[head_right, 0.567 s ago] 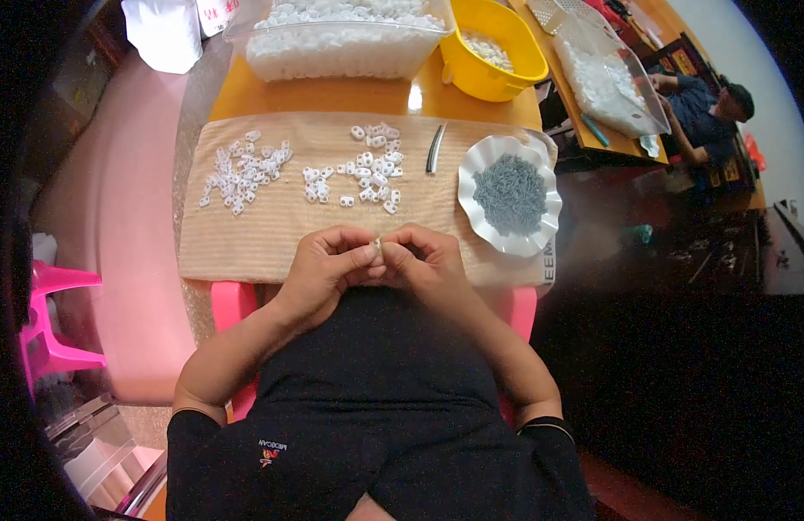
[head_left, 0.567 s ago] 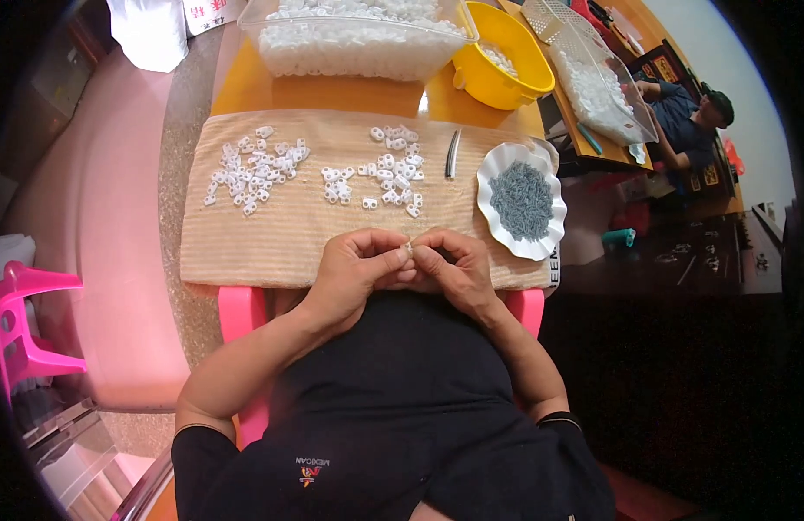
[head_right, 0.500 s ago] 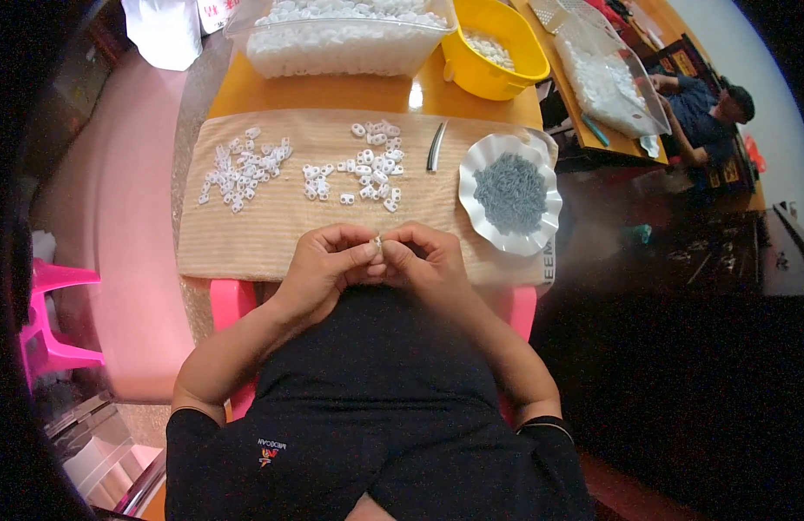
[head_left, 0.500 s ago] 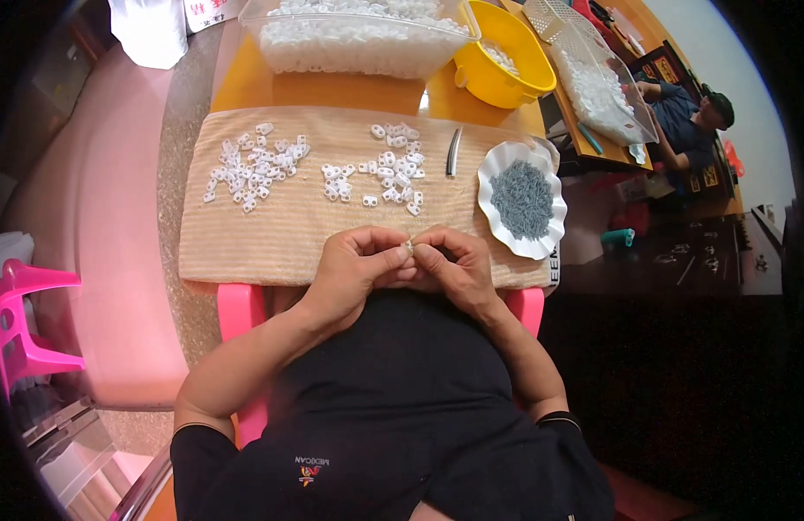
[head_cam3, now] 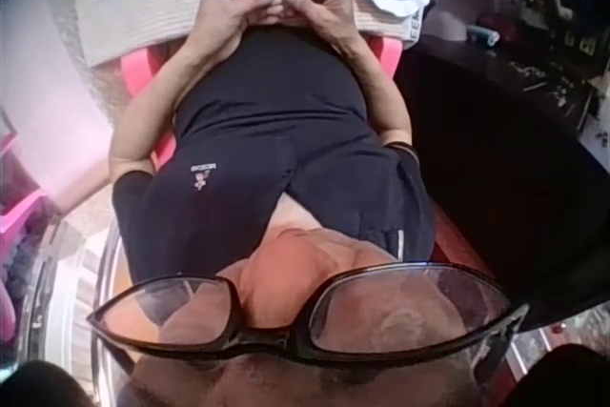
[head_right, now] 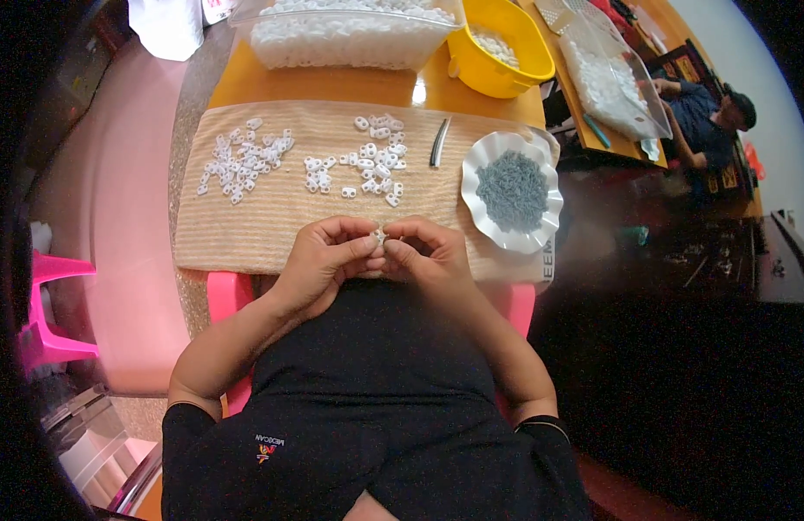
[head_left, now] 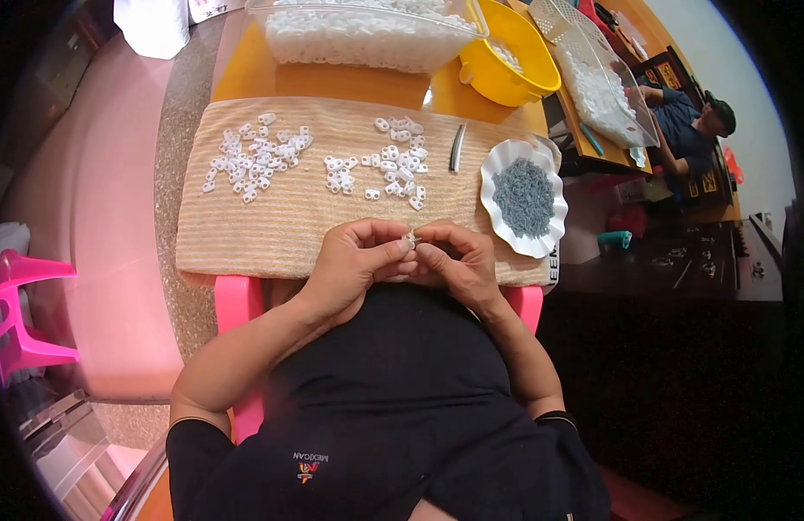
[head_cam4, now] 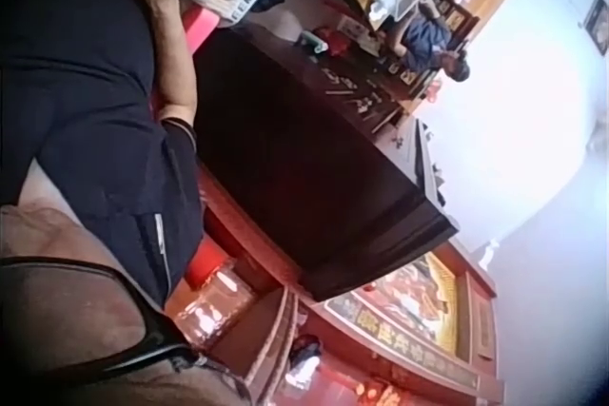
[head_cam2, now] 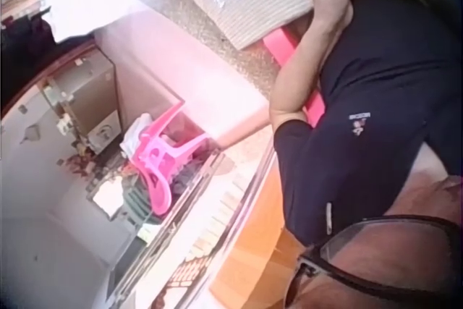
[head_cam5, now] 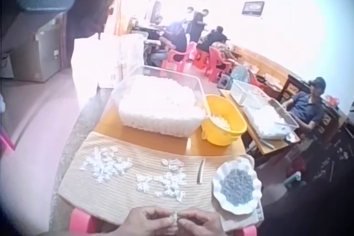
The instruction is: Assembling small plastic components by inserting gray beads into them.
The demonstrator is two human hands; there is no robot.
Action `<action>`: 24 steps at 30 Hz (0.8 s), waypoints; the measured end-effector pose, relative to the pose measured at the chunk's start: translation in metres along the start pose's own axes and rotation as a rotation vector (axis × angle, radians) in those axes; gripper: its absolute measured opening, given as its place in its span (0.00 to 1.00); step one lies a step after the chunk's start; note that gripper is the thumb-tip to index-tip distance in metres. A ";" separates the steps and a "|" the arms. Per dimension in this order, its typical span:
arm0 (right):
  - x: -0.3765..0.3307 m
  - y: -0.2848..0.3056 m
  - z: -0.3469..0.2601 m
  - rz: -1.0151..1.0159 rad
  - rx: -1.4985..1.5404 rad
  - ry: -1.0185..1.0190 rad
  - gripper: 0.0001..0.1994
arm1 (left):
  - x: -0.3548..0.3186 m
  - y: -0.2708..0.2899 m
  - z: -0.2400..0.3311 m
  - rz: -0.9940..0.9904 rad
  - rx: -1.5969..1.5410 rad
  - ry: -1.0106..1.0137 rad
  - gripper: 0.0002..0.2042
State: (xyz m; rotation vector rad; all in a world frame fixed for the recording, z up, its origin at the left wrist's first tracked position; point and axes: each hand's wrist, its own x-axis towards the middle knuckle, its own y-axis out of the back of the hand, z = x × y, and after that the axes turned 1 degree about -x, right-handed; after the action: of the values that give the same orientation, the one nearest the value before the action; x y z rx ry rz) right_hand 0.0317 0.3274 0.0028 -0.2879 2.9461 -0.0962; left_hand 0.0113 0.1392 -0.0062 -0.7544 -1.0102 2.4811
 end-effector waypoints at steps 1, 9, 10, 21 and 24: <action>0.000 -0.001 0.000 0.002 0.015 0.004 0.09 | 0.000 0.001 0.000 0.003 0.001 0.000 0.08; -0.001 -0.001 0.001 0.027 -0.035 0.012 0.11 | 0.000 0.001 -0.002 0.002 -0.017 0.000 0.08; 0.000 0.000 0.001 0.028 -0.042 0.012 0.11 | 0.000 0.002 -0.001 0.006 -0.022 0.003 0.08; 0.001 -0.002 -0.003 0.016 -0.056 0.084 0.09 | -0.001 -0.001 0.001 0.013 -0.022 -0.008 0.08; 0.001 -0.004 -0.007 0.032 -0.071 0.092 0.08 | -0.002 -0.001 0.000 0.020 -0.026 -0.012 0.08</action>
State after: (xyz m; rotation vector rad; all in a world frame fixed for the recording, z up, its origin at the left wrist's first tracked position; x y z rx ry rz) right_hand 0.0300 0.3238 0.0096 -0.2522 3.0484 -0.0010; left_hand 0.0125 0.1391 -0.0046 -0.7619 -1.0457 2.4967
